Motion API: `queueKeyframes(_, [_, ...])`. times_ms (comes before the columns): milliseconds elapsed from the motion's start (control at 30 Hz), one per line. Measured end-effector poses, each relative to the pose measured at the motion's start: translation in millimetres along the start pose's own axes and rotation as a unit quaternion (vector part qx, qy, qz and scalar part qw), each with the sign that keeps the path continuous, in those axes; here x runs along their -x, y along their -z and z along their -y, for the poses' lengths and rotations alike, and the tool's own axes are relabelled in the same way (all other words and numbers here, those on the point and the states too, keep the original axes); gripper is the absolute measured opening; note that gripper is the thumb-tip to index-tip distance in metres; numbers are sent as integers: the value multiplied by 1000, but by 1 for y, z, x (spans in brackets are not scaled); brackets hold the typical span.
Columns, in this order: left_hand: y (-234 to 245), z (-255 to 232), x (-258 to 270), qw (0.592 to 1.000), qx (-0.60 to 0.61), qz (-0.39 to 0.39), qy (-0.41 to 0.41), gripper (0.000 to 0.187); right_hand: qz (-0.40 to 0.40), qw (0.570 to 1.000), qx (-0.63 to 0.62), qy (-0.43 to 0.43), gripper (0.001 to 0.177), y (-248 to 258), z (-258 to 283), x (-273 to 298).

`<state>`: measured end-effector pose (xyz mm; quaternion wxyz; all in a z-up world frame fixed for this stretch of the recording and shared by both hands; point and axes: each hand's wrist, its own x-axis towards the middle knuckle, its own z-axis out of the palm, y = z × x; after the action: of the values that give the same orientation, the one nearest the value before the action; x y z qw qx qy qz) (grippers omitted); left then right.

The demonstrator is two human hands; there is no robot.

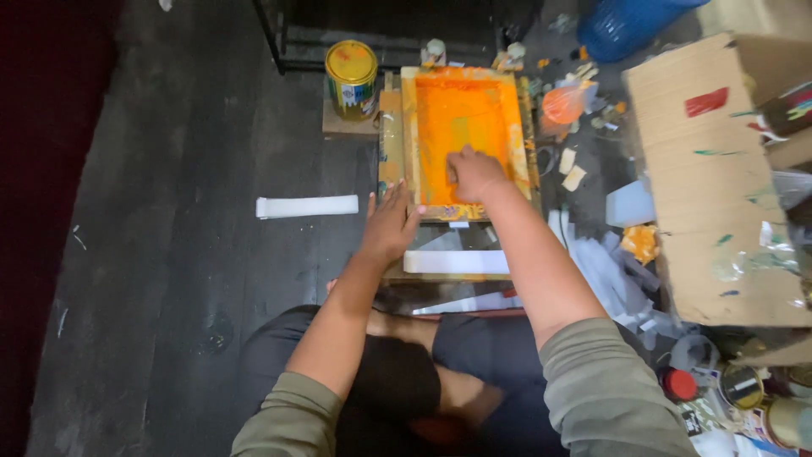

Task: The person sits on the floor and uses a squeegee to spread orange ink across a screen printing frame. They then place a white strip of material under the frame, pull it through, and inspect the printed result before repeating the process.

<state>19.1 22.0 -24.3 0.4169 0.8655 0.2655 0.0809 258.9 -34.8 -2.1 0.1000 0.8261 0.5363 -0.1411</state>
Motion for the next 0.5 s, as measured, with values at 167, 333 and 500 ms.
queueKeyframes(167, [6, -15, 28, 999, -25, 29, 21, 81, 113, 992, -52, -9, 45, 22, 13, 44])
queueKeyframes(333, [-3, -12, 45, 995, -52, 69, 51, 87, 149, 988, 2, -30, 72, 0, 23, 62])
queueKeyframes(500, [4, -23, 56, 996, -40, 61, 43, 85, 23, 997, 49, -46, 96, -32, 34, 86])
